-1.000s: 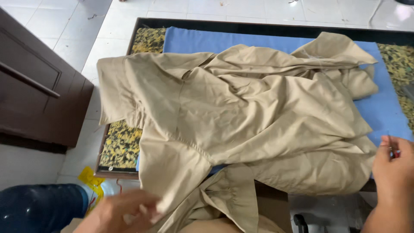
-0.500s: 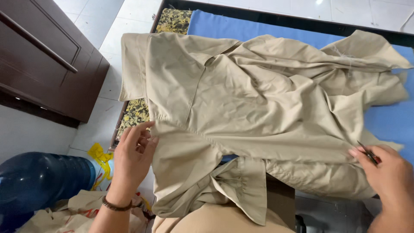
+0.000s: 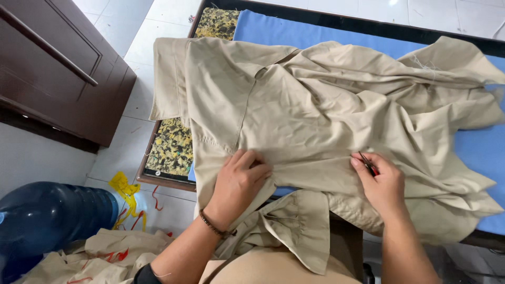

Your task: The person uses a seam ripper to cut and remove threads from a beige shirt laid on a blue mat. They smooth the fabric, lift sections to access seams, and repeatedly cut threads along the shirt's edges and pockets.

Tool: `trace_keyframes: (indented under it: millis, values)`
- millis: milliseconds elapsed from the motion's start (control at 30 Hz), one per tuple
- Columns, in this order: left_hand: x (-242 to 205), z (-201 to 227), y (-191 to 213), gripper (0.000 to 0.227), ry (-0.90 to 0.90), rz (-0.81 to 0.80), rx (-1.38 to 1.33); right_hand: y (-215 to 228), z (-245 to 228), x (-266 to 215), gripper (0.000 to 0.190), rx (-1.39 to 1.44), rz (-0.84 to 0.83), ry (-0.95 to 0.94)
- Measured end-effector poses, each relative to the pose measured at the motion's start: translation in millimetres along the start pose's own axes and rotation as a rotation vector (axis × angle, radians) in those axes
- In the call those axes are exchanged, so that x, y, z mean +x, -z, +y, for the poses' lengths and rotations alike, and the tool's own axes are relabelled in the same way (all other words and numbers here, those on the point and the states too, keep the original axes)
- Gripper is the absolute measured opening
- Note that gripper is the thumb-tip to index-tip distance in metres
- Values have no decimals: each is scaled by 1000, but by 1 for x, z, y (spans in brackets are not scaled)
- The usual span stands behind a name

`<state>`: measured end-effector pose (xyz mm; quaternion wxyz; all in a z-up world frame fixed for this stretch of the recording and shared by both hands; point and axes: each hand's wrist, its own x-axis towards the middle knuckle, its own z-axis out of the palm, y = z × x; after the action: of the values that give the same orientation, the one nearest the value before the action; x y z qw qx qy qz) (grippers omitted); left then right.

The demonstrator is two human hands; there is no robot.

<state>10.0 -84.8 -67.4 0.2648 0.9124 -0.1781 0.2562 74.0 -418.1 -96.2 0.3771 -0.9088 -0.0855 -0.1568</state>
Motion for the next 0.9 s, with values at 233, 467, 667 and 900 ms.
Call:
trace_keyframes:
  millis: [233,467,667,900]
  values:
    - [-12,-6,-17,10,-45,106,54,-6,12,1,10,-5,12,34]
    - [-22,-13,-18,12,39,138,-153,-5,6,-2,10,10,18,8]
    - [-41,-21,21,16,675,108,-428,-4,15,-8,10,89,21,-89]
    - [-24,-27,86,14,371,239,-59,46,20,7,11,-193,368,153]
